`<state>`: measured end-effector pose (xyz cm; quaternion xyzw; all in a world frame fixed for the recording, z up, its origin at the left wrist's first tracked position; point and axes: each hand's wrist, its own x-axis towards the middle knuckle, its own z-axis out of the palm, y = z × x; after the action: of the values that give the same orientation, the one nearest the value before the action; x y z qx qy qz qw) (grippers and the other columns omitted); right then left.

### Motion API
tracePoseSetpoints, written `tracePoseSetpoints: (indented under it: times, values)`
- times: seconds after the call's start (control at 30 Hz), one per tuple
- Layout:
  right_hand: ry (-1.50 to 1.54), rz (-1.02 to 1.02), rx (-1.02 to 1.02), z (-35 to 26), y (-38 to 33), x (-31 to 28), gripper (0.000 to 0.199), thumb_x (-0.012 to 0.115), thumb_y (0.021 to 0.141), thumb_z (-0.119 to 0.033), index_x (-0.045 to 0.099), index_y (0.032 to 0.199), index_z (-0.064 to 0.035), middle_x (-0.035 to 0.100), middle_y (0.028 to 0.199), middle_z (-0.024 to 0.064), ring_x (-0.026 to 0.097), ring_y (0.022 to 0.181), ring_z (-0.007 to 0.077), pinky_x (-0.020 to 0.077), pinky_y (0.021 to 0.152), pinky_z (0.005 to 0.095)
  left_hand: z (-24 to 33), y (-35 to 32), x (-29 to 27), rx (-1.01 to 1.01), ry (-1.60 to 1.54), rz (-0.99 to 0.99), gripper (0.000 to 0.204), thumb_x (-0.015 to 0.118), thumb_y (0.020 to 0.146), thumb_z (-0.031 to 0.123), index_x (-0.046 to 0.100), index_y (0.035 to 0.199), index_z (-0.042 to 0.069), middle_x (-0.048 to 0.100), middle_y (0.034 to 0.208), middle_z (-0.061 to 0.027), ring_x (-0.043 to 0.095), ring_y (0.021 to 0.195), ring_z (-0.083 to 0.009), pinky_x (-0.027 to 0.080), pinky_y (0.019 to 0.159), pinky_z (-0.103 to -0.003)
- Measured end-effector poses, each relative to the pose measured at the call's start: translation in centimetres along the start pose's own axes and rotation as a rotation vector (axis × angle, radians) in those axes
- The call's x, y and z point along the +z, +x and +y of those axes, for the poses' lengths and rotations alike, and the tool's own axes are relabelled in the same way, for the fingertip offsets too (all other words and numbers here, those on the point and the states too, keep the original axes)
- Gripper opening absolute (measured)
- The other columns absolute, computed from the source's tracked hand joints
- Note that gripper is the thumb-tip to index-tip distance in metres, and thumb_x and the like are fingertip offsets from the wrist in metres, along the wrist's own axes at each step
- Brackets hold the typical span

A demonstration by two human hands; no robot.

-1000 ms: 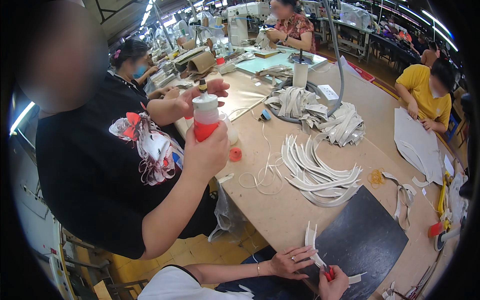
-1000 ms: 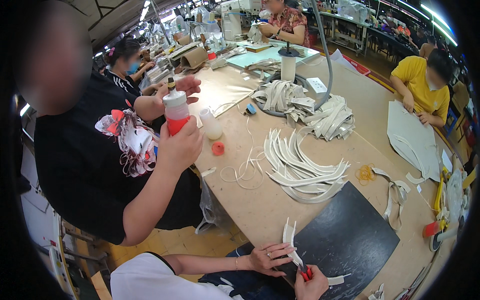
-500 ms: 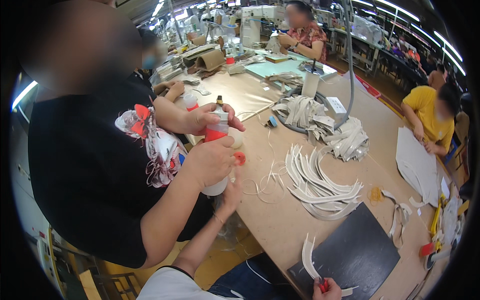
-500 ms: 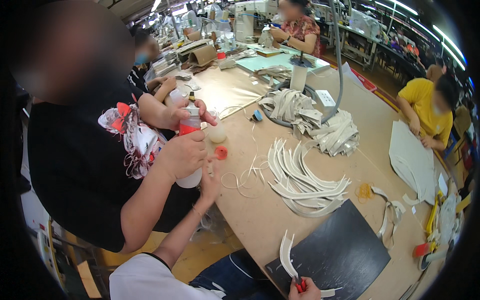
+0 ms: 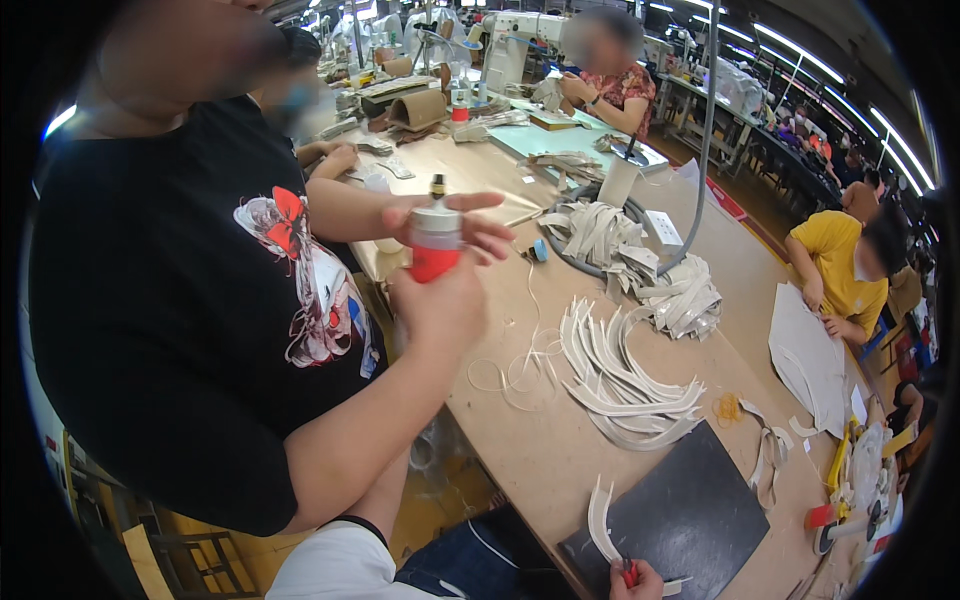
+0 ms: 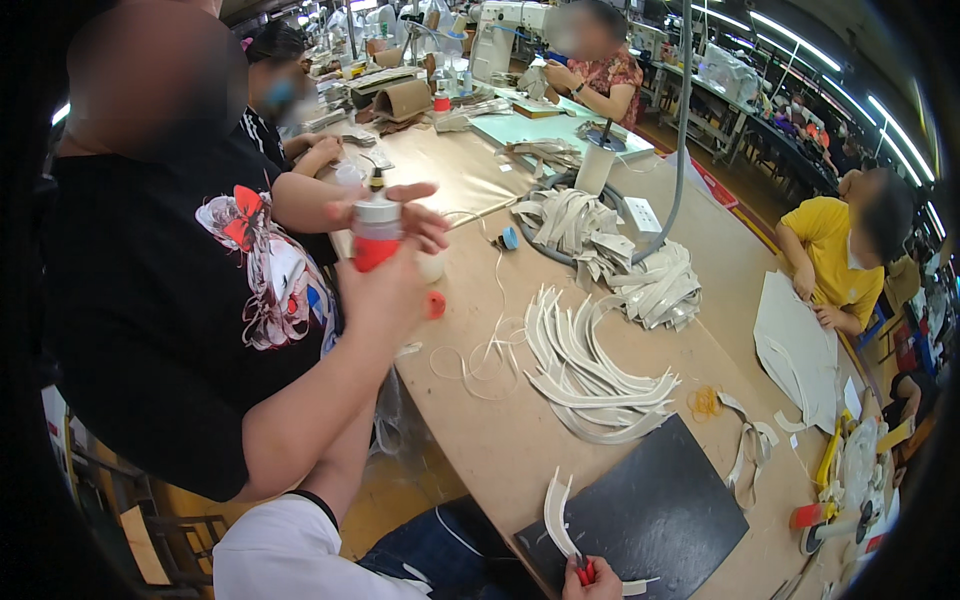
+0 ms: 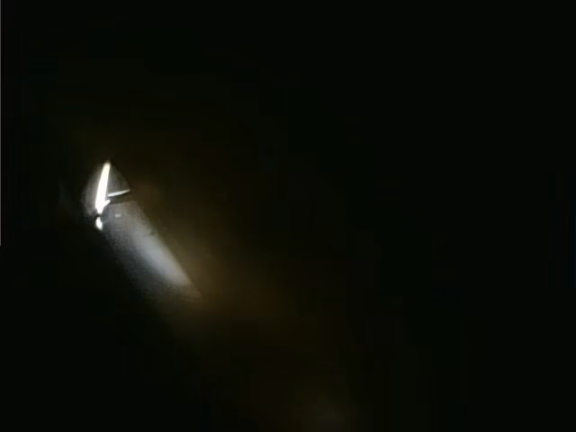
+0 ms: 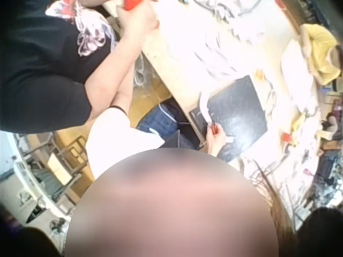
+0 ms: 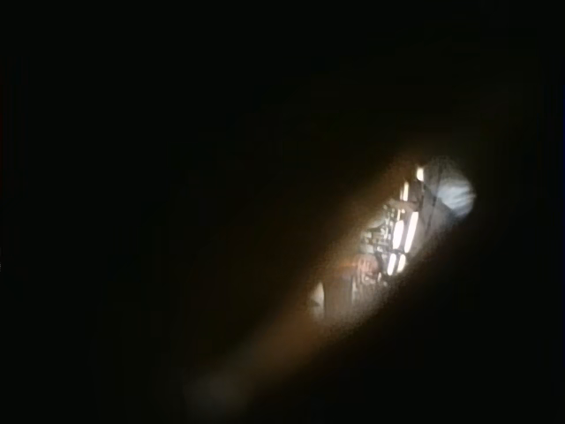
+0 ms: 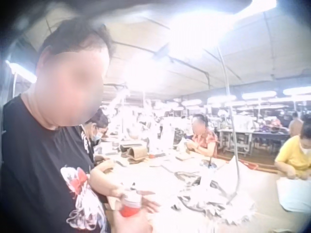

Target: The person uses red-handled scissors to trim white fabric strips on a black cutting mat. They repeatedly cut along the edges of curved pieces, remove small offcuts, and place trimmed pieces aside on the table.

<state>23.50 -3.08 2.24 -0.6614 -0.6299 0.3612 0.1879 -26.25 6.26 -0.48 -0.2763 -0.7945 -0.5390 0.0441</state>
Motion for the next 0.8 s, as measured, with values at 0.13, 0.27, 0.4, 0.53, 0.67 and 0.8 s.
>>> tracePoseSetpoints:
  times: [0.13,0.27,0.4,0.53,0.67,0.8]
  values:
    - [0.124,-0.014,0.0,0.8,0.3,0.5,0.016,0.073,0.089,-0.013,0.069,0.095,0.0009,0.065,0.072,0.0027,0.055,0.069,0.0073,0.0467,0.066,0.0248,2.2,-6.6,1.2,0.099,-0.027,-0.08,0.05,0.066,0.087,0.026,0.052,0.129,0.003,0.057,0.126,-0.0192,0.05,0.12,-0.0433,0.035,0.104,-0.055]
    - [0.123,-0.053,-0.054,2.2,1.4,0.8,0.018,0.073,0.089,-0.014,0.066,0.086,0.0018,0.059,0.066,0.0012,0.048,0.065,0.0073,0.0431,0.06,0.0262,3.7,-14.8,1.3,0.148,-0.034,-0.198,0.05,0.066,0.088,0.024,0.051,0.131,0.004,0.057,0.127,-0.0189,0.049,0.122,-0.0419,0.035,0.104,-0.054]
    - [-0.031,-0.025,-0.037,2.6,1.3,0.5,0.023,0.072,0.09,-0.016,0.062,0.079,0.0016,0.052,0.062,0.0001,0.042,0.062,0.0077,0.0389,0.056,0.0276,3.9,-21.5,0.1,0.183,-0.021,-0.318,0.05,0.065,0.088,0.023,0.051,0.133,0.004,0.056,0.128,-0.0187,0.048,0.123,-0.0405,0.035,0.105,-0.053]
    - [0.01,0.005,-0.041,1.9,1.1,0.7,0.025,0.072,0.09,-0.018,0.063,0.08,0.0023,0.054,0.063,0.0017,0.044,0.063,0.0082,0.0405,0.057,0.0278,4.5,-25.6,-2.4,0.226,-0.013,-0.418,0.05,0.065,0.089,0.021,0.05,0.134,0.005,0.055,0.129,-0.0185,0.047,0.125,-0.0392,0.034,0.106,-0.052]
    - [0.056,-0.025,-0.04,1.1,1.0,0.7,0.025,0.073,0.089,-0.019,0.064,0.082,0.0023,0.057,0.065,0.0036,0.046,0.063,0.009,0.0424,0.058,0.0285,5.7,-29.4,-5.4,0.265,-0.04,-0.55,0.051,0.063,0.09,0.018,0.049,0.136,0.005,0.055,0.132,-0.0183,0.046,0.127,-0.0382,0.034,0.106,-0.051]
    - [-0.098,0.03,-0.047,-0.1,0.5,0.4,0.024,0.075,0.088,-0.025,0.068,0.087,-0.0019,0.065,0.068,0.0067,0.053,0.062,0.0136,0.0463,0.061,0.0323,5.5,-29.1,-5.1,0.324,0.034,-0.437,0.067,0.072,0.086,0.032,0.045,0.136,-0.004,0.051,0.131,-0.0282,0.049,0.12,-0.0459,0.036,0.101,-0.056]
